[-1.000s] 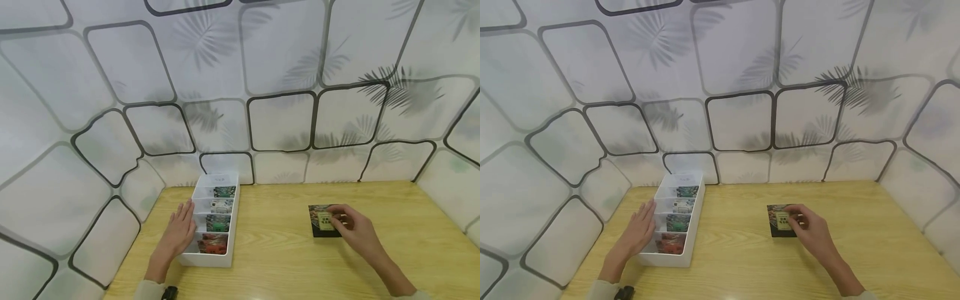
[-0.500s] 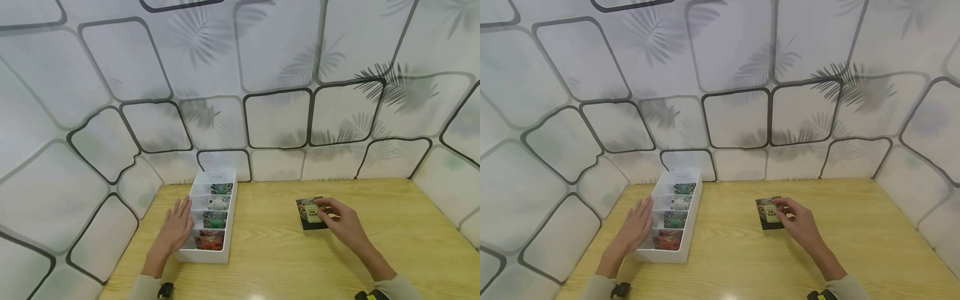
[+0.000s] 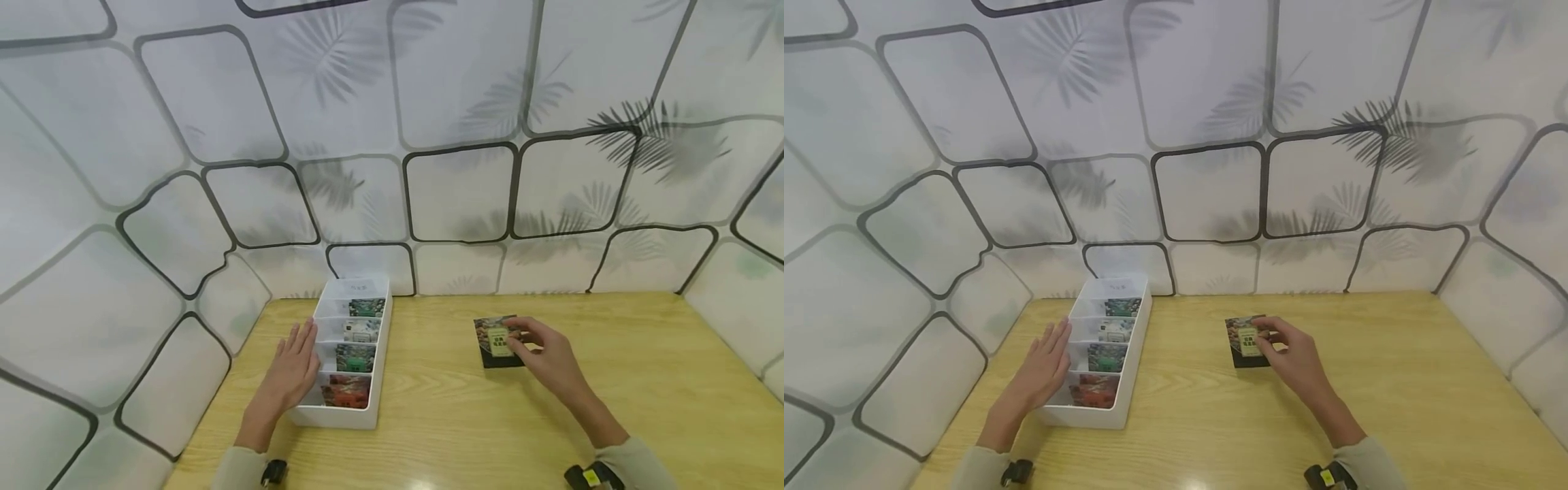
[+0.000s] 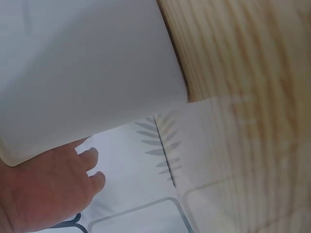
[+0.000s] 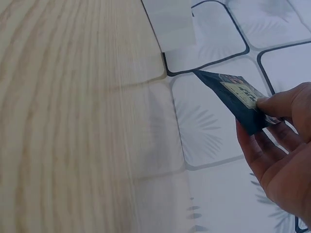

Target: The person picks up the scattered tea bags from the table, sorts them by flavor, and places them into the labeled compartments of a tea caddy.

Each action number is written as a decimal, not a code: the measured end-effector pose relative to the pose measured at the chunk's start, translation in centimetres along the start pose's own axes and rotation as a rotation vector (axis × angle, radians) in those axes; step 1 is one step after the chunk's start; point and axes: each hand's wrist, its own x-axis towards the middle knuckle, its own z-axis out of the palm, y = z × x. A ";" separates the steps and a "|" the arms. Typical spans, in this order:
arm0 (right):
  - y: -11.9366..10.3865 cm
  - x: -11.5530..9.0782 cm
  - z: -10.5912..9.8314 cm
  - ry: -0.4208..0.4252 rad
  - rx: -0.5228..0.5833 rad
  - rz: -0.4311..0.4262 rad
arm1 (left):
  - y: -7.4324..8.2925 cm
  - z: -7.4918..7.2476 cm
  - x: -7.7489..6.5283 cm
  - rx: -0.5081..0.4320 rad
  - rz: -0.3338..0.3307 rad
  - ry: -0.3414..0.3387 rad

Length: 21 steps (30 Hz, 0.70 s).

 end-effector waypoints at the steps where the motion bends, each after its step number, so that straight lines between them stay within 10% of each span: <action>1: -0.1 0.1 0.1 -0.007 0.002 -0.004 | 0.0 0.0 0.0 0.002 0.000 -0.003; 21: -1.2 3.5 2.8 -0.036 0.070 -0.013 | 0.0 0.1 0.0 0.024 0.010 0.024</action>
